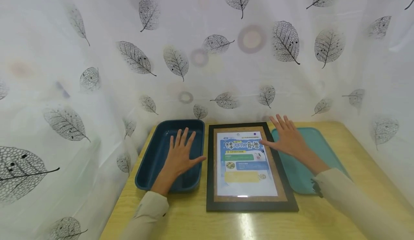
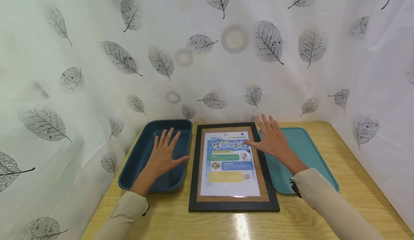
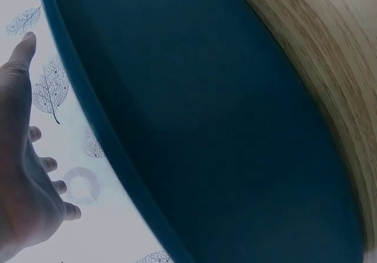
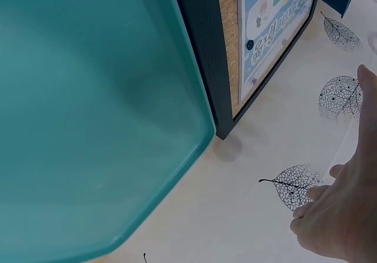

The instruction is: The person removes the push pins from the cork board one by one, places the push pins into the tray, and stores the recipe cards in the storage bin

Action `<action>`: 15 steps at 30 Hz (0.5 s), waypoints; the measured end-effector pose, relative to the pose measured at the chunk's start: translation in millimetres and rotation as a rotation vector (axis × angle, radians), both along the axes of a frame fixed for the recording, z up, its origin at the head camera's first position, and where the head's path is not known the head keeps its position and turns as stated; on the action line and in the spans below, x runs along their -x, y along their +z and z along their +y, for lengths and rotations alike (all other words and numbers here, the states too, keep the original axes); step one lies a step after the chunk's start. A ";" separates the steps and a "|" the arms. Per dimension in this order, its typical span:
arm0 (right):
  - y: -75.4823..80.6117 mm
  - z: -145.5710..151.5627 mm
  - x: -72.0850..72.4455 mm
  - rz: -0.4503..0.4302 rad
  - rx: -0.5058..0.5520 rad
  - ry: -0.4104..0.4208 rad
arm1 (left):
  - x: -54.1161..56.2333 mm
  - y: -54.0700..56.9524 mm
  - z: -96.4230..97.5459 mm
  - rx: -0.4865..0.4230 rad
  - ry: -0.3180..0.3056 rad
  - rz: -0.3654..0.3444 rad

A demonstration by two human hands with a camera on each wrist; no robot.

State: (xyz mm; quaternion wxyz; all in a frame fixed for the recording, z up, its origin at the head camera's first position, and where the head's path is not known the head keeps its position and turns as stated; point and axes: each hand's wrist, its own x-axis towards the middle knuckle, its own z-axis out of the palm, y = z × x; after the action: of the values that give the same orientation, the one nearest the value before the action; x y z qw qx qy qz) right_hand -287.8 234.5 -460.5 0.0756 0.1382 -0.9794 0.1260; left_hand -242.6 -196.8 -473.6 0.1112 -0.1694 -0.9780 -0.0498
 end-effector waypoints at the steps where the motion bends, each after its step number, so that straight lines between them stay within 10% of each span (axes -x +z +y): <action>1: -0.1 -0.1 0.1 -0.002 -0.003 0.001 | 0.4 -0.8 1.0 0.001 -0.001 -0.003; 15: -5.4 -8.3 5.5 0.021 0.023 0.028 | 0.2 -4.8 17.7 -0.052 -0.033 -0.059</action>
State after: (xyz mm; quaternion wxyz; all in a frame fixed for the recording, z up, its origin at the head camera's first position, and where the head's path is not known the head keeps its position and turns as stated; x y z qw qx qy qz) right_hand -293.3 226.2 -465.9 0.0855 0.1525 -0.9750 0.1370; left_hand -242.8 -179.2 -478.4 0.0859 -0.1811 -0.9763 -0.0820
